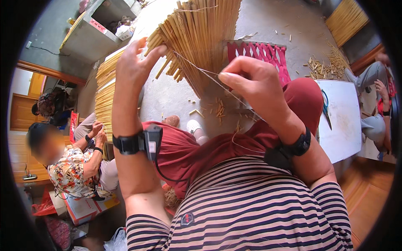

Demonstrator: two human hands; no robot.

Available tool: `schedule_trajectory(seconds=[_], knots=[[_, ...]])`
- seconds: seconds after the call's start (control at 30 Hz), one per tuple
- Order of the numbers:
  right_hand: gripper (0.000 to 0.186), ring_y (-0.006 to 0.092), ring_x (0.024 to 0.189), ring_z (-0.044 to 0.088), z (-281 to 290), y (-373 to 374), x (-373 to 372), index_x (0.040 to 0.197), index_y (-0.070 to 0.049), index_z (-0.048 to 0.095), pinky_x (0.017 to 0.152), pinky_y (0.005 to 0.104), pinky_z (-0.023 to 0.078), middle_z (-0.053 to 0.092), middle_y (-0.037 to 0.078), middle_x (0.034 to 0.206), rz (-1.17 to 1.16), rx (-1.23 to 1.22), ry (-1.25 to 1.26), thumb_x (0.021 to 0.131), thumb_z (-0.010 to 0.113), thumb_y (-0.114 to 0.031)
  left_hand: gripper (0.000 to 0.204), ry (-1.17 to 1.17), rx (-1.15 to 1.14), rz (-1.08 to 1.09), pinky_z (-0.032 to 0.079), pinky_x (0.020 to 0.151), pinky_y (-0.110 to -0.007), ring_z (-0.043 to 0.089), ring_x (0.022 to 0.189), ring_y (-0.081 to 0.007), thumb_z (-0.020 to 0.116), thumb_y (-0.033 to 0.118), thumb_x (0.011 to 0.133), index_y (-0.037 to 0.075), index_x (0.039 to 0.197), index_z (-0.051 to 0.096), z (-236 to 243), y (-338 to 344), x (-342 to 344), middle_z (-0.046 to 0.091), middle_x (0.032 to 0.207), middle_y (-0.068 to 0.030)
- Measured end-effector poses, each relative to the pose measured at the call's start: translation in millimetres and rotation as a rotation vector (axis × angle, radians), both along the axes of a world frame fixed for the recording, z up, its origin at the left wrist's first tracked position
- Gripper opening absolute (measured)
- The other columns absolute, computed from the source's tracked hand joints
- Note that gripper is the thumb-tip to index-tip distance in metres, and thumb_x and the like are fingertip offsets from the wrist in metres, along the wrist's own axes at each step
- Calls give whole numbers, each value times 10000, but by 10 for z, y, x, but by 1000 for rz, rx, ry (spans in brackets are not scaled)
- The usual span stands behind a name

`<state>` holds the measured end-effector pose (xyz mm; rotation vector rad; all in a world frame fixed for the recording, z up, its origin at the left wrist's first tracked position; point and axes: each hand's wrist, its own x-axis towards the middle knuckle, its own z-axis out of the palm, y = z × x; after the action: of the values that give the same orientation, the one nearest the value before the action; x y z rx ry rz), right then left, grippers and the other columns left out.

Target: Weaving thin bamboo or reed strips into a mat using thread.

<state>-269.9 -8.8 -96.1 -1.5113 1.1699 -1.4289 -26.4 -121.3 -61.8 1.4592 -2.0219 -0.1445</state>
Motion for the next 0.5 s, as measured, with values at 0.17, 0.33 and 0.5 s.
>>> schedule_trajectory(seconds=[0.17, 0.33, 0.5], knots=[[117, 93, 614, 567, -138, -562, 176, 829, 4, 645, 563, 257, 437, 608, 63, 657, -21, -154, 171, 799, 630, -108, 573, -40, 310, -174, 465, 620, -313, 569, 627, -147, 647, 557, 771, 7, 933, 666, 188, -343, -164, 636, 684, -71], [115, 310, 686, 636, -287, -795, 321, 759, -28, 667, 643, 364, 507, 631, 162, 722, -45, -166, 110, 764, 590, -113, 482, -24, 368, -139, 463, 615, -304, 557, 628, -116, 655, 486, 802, 27, 951, 666, 196, -347, -255, 641, 694, -78], [109, 316, 686, 633, -479, -850, 407, 784, -35, 664, 634, 365, 503, 631, 160, 735, -47, -120, 45, 773, 586, -111, 439, 23, 237, -165, 464, 626, -278, 549, 645, -79, 655, 427, 825, 10, 964, 652, 123, -301, -270, 648, 712, -71]])
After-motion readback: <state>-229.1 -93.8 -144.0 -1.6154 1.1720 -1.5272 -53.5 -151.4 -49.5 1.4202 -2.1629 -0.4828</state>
